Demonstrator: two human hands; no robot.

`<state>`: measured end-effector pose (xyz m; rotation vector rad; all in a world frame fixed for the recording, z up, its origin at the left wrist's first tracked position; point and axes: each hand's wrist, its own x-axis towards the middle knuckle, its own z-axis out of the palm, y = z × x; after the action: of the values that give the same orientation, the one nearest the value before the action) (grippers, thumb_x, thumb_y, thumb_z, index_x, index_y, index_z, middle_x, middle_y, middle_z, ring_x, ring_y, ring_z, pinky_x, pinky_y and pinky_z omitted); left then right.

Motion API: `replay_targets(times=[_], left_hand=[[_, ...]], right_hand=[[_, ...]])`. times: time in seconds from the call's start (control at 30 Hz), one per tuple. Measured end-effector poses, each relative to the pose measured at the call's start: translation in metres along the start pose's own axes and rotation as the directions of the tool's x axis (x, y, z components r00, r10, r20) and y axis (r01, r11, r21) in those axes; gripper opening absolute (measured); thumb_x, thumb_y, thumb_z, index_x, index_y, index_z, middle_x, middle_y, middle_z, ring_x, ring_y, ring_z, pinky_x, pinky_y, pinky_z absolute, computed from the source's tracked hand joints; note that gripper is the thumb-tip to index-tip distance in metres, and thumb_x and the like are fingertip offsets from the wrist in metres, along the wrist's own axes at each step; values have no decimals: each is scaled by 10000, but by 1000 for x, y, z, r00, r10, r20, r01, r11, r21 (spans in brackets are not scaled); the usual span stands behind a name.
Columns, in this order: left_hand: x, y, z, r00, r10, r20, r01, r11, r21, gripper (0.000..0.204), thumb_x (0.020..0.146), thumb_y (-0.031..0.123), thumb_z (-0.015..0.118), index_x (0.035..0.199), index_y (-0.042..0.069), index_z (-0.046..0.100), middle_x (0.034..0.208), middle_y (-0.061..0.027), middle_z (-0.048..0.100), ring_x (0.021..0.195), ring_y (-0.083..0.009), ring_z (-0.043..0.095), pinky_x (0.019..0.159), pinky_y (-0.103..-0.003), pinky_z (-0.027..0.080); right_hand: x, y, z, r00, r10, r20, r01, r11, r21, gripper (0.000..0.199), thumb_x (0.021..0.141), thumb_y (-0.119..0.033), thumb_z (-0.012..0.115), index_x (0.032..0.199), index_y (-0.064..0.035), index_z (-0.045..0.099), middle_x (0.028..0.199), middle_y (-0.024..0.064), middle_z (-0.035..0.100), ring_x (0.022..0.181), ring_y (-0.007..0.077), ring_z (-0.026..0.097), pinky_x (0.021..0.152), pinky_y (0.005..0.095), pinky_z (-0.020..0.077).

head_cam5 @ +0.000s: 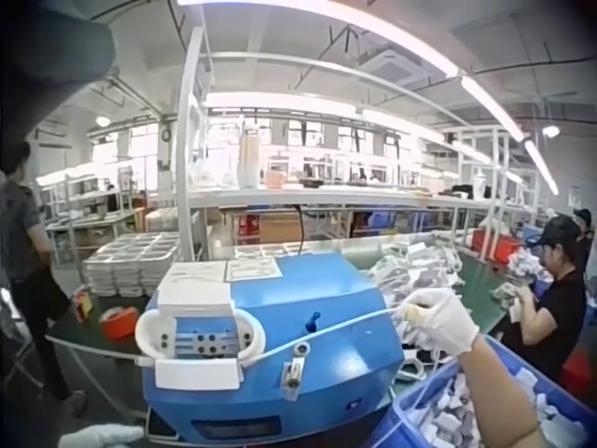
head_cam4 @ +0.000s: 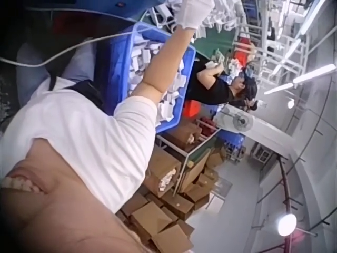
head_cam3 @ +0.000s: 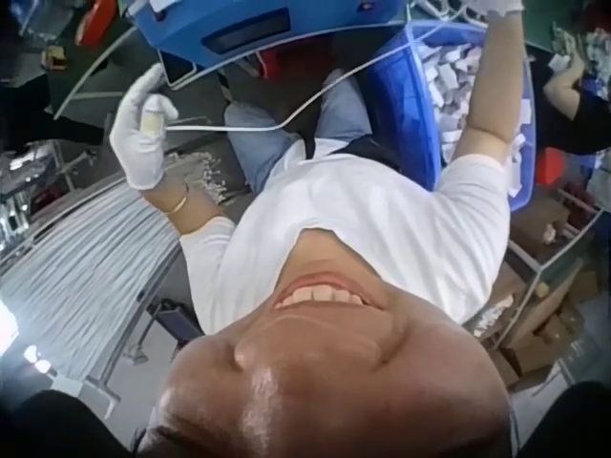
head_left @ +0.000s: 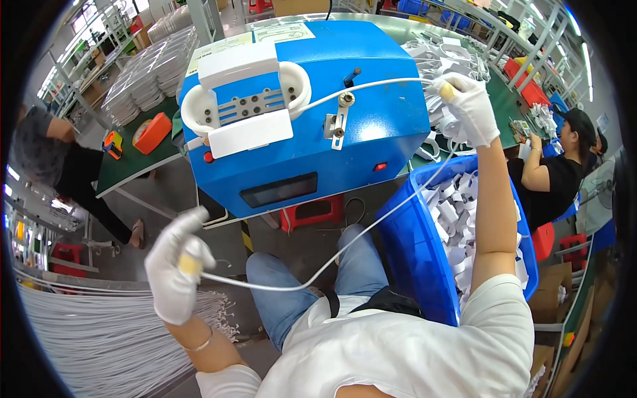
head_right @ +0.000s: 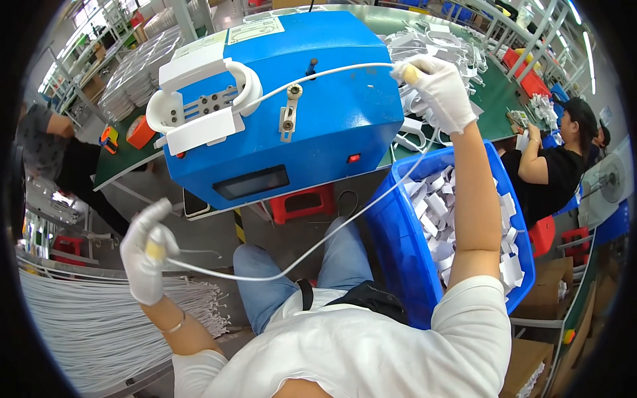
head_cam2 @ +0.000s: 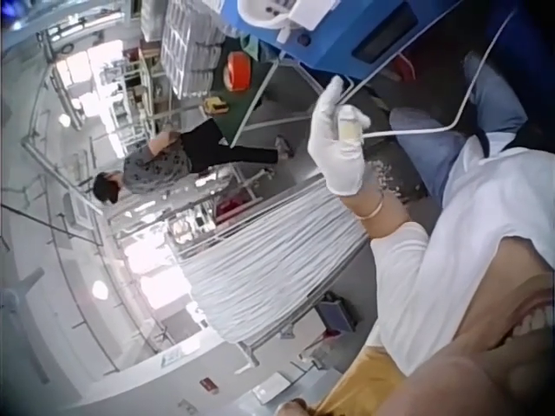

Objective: Use a benchtop machine to process electrical cable segments and organize the finished parts into bins.

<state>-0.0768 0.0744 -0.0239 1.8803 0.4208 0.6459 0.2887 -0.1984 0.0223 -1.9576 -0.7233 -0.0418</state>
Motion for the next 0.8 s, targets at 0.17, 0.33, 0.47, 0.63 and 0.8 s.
replay_targets(times=[0.17, 0.33, 0.47, 0.63, 0.8], left_hand=[[-28, -39, 22, 858, -72, 509, 218, 947, -235, 465, 886, 323, 634, 1144, -61, 587, 831, -113, 655, 693, -114, 606, 575, -221, 457], [-42, -65, 79, 551, -245, 798, 577, 803, -152, 401, 913, 177, 585, 1276, 20, 517, 1035, -89, 640, 969, -128, 586, 811, -239, 460], [-52, -80, 127, 491, -273, 827, 628, 769, -119, 362, 918, 114, 556, 1264, 16, 523, 1103, -101, 629, 998, -140, 586, 867, -265, 455], [-59, -100, 159, 442, -257, 859, 625, 775, -90, 377, 920, 115, 553, 1276, -1, 507, 1136, -102, 616, 1036, -140, 575, 895, -270, 443], [-66, -118, 174, 522, -290, 802, 588, 803, -93, 377, 915, 145, 558, 1269, 20, 523, 1084, -96, 637, 905, -141, 586, 835, -279, 464]], right_hand=[[-19, 29, -38, 984, 177, 31, -179, 969, 169, 257, 890, -266, 619, 884, -11, 643, 775, 3, 618, 712, 57, 538, 617, 204, 438], [-38, 48, -55, 996, 86, -28, -80, 982, 172, 288, 878, -328, 645, 841, -44, 624, 759, -14, 619, 646, 45, 543, 574, 172, 430], [-43, 48, -53, 990, 137, -21, -132, 978, 164, 183, 853, -214, 639, 837, -32, 640, 752, 7, 629, 668, 63, 573, 590, 180, 427], [-43, 80, -50, 997, 50, -56, -48, 998, 28, 86, 778, -25, 631, 828, -49, 697, 762, -14, 601, 695, 67, 527, 579, 209, 402], [-53, 49, -25, 991, 135, 5, -133, 973, 187, 111, 818, -127, 649, 780, -28, 618, 579, -55, 456, 421, 13, 340, 380, 182, 208]])
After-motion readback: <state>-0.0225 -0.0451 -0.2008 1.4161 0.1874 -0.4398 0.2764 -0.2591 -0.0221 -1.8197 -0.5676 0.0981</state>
